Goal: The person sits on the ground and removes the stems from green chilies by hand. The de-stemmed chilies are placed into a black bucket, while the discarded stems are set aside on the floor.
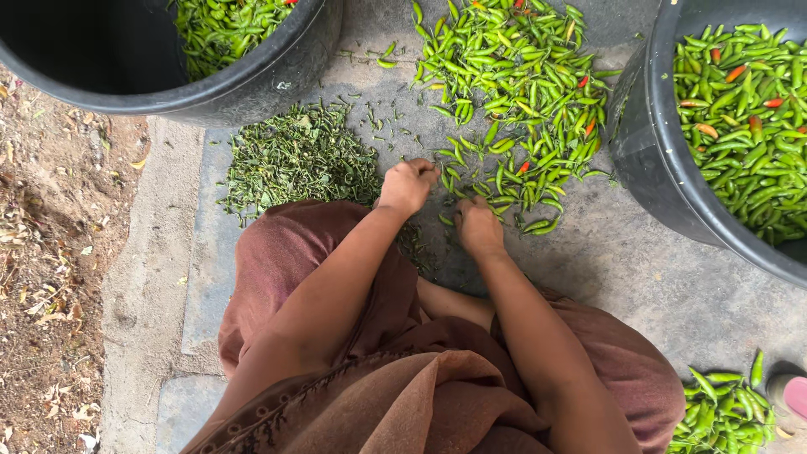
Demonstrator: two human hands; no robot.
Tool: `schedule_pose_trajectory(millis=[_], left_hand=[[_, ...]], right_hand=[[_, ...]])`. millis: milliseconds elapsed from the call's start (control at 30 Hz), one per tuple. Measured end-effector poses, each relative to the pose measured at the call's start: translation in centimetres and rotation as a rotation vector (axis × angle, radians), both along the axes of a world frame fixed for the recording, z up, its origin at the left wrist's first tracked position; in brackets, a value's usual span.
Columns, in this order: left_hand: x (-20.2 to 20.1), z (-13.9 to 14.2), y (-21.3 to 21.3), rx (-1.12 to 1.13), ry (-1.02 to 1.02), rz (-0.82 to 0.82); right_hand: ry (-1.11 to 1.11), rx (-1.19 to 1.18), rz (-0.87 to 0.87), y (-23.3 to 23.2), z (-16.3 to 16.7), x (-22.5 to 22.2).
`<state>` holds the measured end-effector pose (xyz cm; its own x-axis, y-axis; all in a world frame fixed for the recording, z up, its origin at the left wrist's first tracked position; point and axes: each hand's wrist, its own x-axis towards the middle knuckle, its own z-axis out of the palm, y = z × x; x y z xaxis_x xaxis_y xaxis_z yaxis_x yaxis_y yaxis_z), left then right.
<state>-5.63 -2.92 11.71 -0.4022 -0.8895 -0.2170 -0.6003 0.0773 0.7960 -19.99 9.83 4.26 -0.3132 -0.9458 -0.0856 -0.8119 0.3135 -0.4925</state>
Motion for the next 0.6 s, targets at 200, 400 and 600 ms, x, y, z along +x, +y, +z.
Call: schedule_pose_trajectory(millis=[200,400,600], left_hand=[[0.0,0.2,0.4,-0.095,-0.103,-0.016],[0.3,-2.2,-0.3,-0.166,-0.3,0.0],[-0.4,-2.8,0.4,-0.18,-0.661,-0.302]], right_hand=[[-0.648,-0.127,-0.274,-0.3,0.8,-3.0],[-0.883,-0.104,-0.295,0.0,1.0,-2.5],[-0.807,-0.017,-0.21,0.0,1.2,0.1]])
